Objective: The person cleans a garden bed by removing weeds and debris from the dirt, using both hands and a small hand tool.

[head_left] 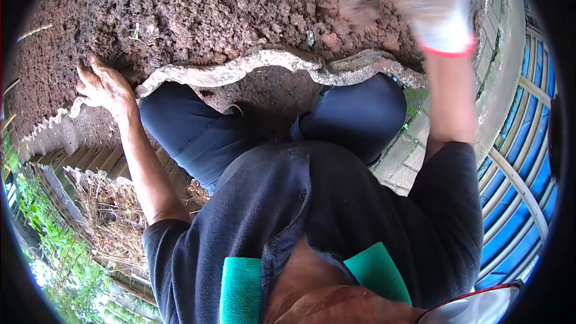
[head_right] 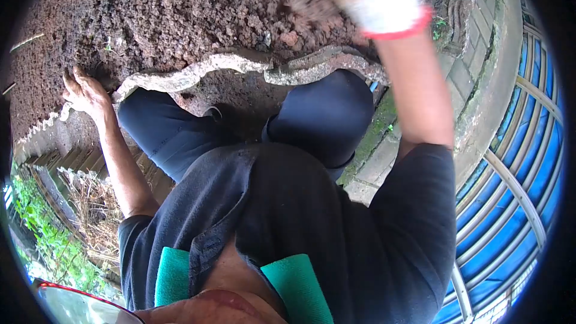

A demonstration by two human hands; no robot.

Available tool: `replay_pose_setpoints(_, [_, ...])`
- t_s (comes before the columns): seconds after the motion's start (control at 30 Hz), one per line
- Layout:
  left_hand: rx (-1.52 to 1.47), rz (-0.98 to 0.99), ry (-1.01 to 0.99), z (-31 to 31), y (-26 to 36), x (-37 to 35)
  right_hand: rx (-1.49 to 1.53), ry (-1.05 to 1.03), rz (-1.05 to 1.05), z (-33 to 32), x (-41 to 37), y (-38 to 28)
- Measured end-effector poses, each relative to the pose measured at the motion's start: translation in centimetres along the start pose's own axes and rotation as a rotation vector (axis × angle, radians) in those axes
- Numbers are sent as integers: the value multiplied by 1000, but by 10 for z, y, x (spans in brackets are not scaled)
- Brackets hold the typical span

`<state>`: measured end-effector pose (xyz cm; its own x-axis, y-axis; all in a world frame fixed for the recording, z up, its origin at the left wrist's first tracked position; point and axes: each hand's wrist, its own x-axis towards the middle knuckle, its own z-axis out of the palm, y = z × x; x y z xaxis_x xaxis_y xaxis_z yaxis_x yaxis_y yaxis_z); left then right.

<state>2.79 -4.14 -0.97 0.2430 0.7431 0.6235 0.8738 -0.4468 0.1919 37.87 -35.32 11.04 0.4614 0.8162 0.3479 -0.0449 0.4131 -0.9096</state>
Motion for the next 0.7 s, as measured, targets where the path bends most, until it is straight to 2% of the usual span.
replay_pose_setpoints(0.03, [-13, -61, -56, -2, 1, 1, 150, 14, 14, 1, 1, -5])
replay_pose_setpoints(0.1, [-51, -140, -95, -2, 4, 6, 37, -56, 101, -4, 9, 2])
replay_pose_setpoints(0.2, [19, -96, -22, -3, 7, 4, -111, -155, 233, -7, 17, 25])
replay_pose_setpoints(0.27, [13, -132, -33, -1, 7, 5, -58, 5, 406, -8, -23, 96])
replay_pose_setpoints(0.3, [-23, -144, -45, -8, 15, 1, -21, 271, 189, 4, -33, 107])
replay_pose_setpoints(0.4, [-66, -79, -25, -2, 7, 2, -388, -100, 308, -16, -31, 50])
replay_pose_setpoints(0.47, [-7, -43, -46, -3, 4, 0, -404, -77, 183, -17, -25, 15])
replay_pose_setpoints(0.5, [60, -19, -53, -1, 1, 1, -320, -38, 143, -16, -19, -1])
replay_pose_setpoints(0.57, [-19, -28, -66, 0, -1, 4, -160, 23, 95, -13, -6, -14])
replay_pose_setpoints(0.63, [-153, -63, -84, -4, 8, 4, -119, 34, 68, -13, 10, -11])
replay_pose_setpoints(0.7, [-20, 12, -60, 5, -3, 4, -185, 46, 78, -13, 28, 20])
